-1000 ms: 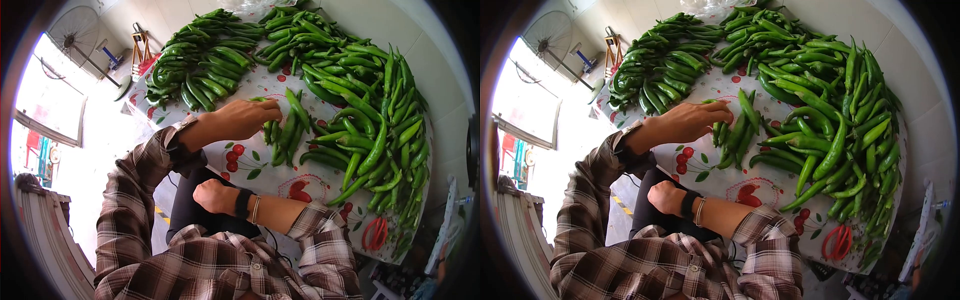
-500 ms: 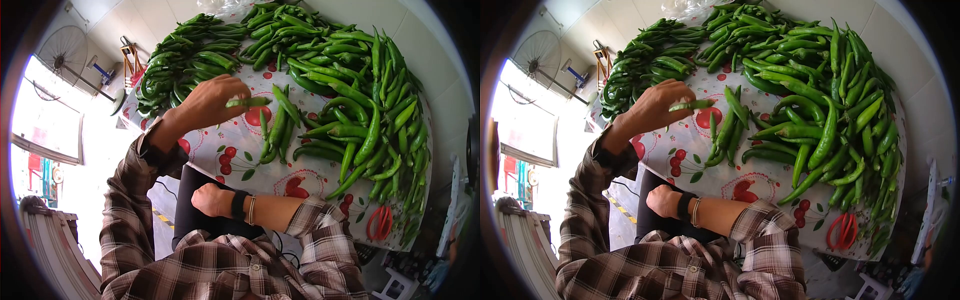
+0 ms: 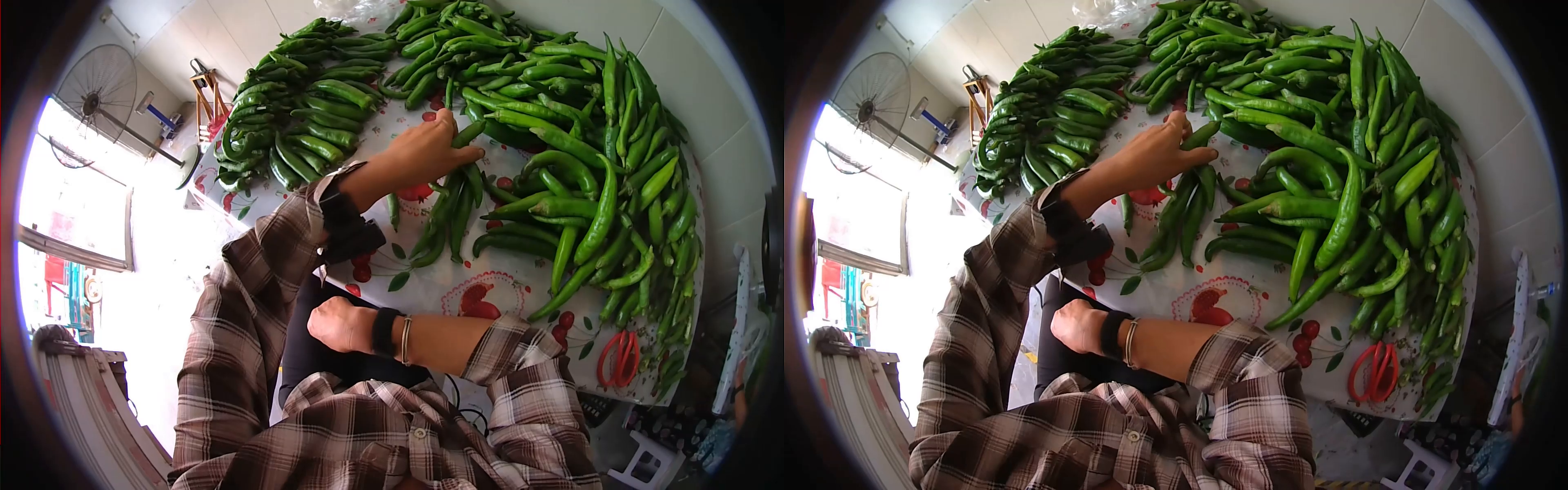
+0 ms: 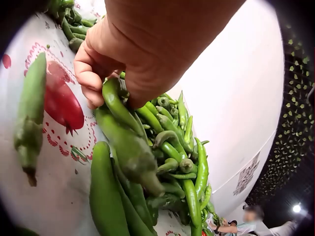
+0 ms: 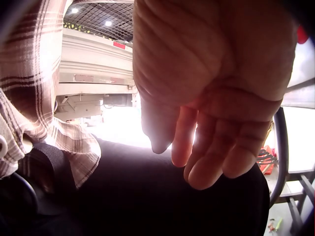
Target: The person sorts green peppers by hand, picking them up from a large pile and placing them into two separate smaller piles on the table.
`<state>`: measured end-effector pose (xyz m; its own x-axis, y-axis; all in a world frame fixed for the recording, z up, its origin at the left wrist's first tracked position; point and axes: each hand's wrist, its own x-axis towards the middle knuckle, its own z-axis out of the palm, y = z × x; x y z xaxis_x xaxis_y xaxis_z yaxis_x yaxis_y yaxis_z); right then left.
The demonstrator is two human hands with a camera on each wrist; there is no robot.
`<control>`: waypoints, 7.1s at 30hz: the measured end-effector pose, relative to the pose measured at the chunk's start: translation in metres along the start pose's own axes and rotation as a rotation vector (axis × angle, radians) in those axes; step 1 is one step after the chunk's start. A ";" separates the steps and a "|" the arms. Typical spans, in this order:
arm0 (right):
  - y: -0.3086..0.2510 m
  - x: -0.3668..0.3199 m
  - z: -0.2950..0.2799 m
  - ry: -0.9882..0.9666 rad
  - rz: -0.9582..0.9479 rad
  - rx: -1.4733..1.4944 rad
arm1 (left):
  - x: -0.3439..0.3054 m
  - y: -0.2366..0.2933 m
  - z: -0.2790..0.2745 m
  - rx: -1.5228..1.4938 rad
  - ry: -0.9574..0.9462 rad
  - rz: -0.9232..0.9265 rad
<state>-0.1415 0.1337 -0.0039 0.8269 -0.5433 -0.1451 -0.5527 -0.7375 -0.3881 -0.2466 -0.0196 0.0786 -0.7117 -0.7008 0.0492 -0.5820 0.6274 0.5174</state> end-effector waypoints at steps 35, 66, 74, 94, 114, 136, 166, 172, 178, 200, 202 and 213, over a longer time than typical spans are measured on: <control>0.000 0.001 0.000 -0.026 0.003 -0.003 | -0.034 -0.037 -0.043 0.335 -0.059 0.602; 0.005 0.000 0.008 0.052 0.006 0.018 | -0.091 -0.099 -0.128 0.640 0.174 0.510; 0.004 -0.002 0.004 0.029 0.000 0.052 | -0.095 -0.124 -0.121 0.593 0.076 0.367; 0.001 -0.003 -0.005 -0.028 0.032 0.019 | -0.112 -0.113 -0.132 0.523 -0.011 0.125; 0.000 -0.001 -0.005 -0.046 0.015 0.013 | -0.105 -0.038 -0.095 0.280 -0.080 0.446; -0.001 0.001 -0.004 -0.073 0.014 -0.023 | -0.099 -0.019 -0.038 0.073 -0.287 0.391; -0.002 -0.001 -0.009 -0.040 0.003 -0.013 | -0.104 -0.032 -0.042 0.185 -0.229 0.434; -0.003 -0.004 -0.014 -0.102 0.021 0.013 | -0.094 -0.029 -0.047 0.175 -0.152 0.404; -0.002 -0.002 -0.004 -0.022 0.006 -0.004 | -0.087 -0.022 -0.043 0.022 -0.181 0.153; 0.004 0.006 0.018 0.177 -0.024 0.021 | -0.081 0.000 -0.027 0.184 -0.234 0.046; 0.004 0.007 0.017 0.168 -0.038 0.005 | -0.085 0.000 -0.027 0.233 -0.259 0.061; 0.002 0.002 0.006 0.117 -0.025 0.022 | -0.094 -0.005 -0.031 0.206 -0.180 0.119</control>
<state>-0.1402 0.1334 -0.0107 0.8217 -0.5692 -0.0289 -0.5289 -0.7428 -0.4106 -0.1646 0.0321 0.0978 -0.8274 -0.5581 -0.0626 -0.5446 0.7701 0.3321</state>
